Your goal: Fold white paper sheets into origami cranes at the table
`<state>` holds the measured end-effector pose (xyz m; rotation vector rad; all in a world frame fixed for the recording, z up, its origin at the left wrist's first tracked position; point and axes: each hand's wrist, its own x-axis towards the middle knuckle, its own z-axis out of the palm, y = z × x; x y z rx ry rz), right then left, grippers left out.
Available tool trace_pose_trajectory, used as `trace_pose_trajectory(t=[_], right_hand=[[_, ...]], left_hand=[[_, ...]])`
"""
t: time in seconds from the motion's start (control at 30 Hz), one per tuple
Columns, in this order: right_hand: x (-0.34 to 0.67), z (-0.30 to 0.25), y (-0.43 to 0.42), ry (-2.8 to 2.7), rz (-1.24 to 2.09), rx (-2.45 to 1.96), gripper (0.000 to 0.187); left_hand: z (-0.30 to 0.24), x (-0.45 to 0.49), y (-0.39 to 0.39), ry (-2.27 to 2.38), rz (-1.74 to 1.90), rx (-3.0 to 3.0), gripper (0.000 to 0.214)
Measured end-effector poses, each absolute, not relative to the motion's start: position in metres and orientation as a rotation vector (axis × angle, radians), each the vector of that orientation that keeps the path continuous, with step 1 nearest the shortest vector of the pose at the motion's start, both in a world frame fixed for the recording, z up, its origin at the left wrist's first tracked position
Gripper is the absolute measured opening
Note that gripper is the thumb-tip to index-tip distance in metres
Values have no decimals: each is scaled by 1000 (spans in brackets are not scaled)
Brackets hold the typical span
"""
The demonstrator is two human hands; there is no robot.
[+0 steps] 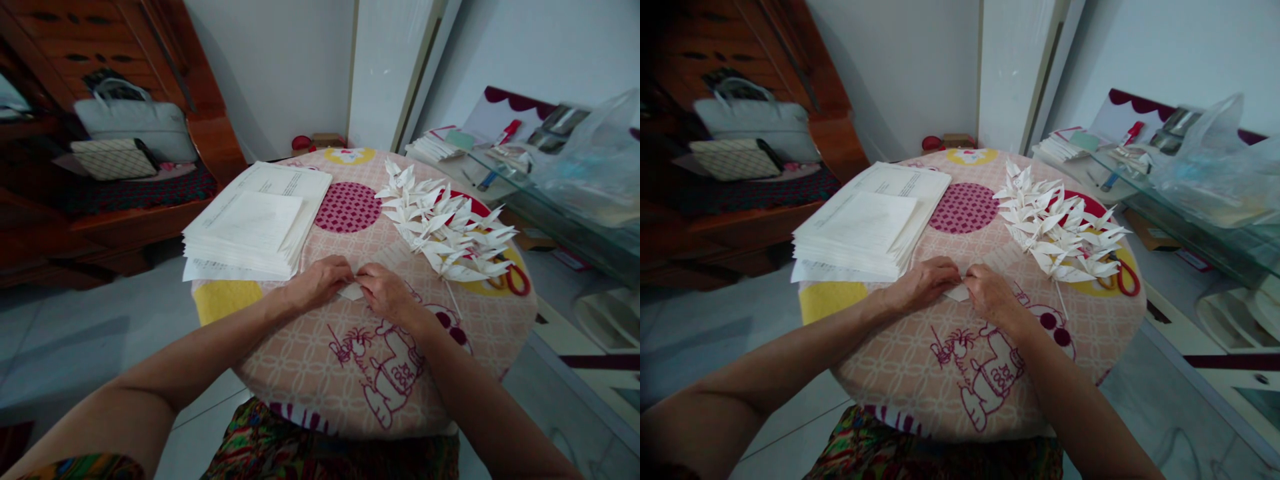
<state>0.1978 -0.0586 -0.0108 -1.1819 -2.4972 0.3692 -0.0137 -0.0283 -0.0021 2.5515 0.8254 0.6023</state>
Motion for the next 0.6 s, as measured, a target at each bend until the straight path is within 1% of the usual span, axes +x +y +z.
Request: trace_pose_trajectory(t=[0.1,0.3,0.43,0.6], right_hand=[[199,-10,-61,-2489,369,-1167,23],[207,-1,-62,-2475,498,-1145,10],[207,-1,-62,-2529,466,-1164,2],[207,-2,-61,-2549,440,-1145,6]], left_hand=[[-5,-16,-33,791,595,2500,24],[-5,-22,-34,772,609,2423,20],[-5,-22,-35,782,549,2454,21],[-7,-22,-38,764,558,2485,17]])
